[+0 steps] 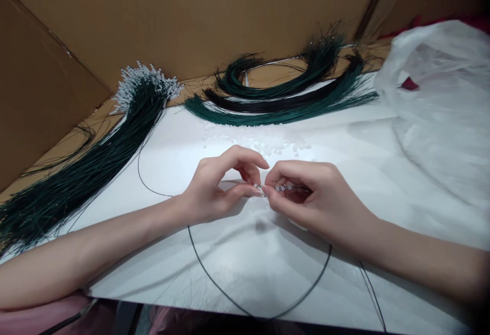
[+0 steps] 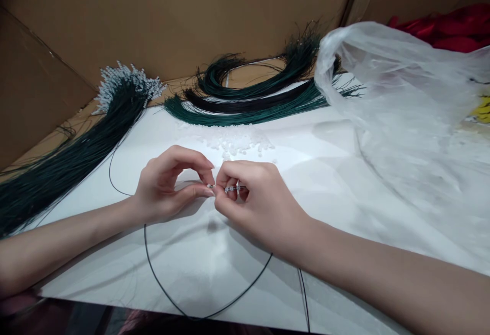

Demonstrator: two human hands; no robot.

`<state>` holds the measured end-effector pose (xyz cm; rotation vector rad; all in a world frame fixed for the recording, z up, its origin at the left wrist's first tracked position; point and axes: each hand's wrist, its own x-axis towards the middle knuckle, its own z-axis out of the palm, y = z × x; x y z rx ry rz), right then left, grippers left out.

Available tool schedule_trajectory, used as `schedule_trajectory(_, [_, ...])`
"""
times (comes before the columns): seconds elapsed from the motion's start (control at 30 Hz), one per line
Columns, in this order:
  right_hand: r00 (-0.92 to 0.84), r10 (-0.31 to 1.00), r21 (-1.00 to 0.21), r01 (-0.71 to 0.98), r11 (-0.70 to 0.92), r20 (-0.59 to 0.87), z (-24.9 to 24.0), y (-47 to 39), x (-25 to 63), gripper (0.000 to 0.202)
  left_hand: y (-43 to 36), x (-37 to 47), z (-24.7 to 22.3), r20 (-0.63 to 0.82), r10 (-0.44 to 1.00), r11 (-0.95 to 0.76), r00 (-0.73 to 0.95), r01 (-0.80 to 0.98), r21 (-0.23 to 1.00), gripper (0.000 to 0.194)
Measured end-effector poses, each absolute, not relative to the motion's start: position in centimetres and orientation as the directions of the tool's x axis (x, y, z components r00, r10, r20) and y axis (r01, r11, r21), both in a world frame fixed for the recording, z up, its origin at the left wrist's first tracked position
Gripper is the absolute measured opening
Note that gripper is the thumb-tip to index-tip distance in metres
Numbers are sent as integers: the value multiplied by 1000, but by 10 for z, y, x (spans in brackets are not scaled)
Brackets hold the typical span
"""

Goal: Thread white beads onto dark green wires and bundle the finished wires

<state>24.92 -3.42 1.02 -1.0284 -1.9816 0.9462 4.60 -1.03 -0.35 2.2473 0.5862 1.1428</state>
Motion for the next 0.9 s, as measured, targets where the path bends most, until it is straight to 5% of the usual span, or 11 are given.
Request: schedule_trajectory(0.9, [-439, 863, -847, 334, 414, 249, 10, -34, 249, 16, -11, 45, -4, 586, 600, -749, 544, 125, 651, 36])
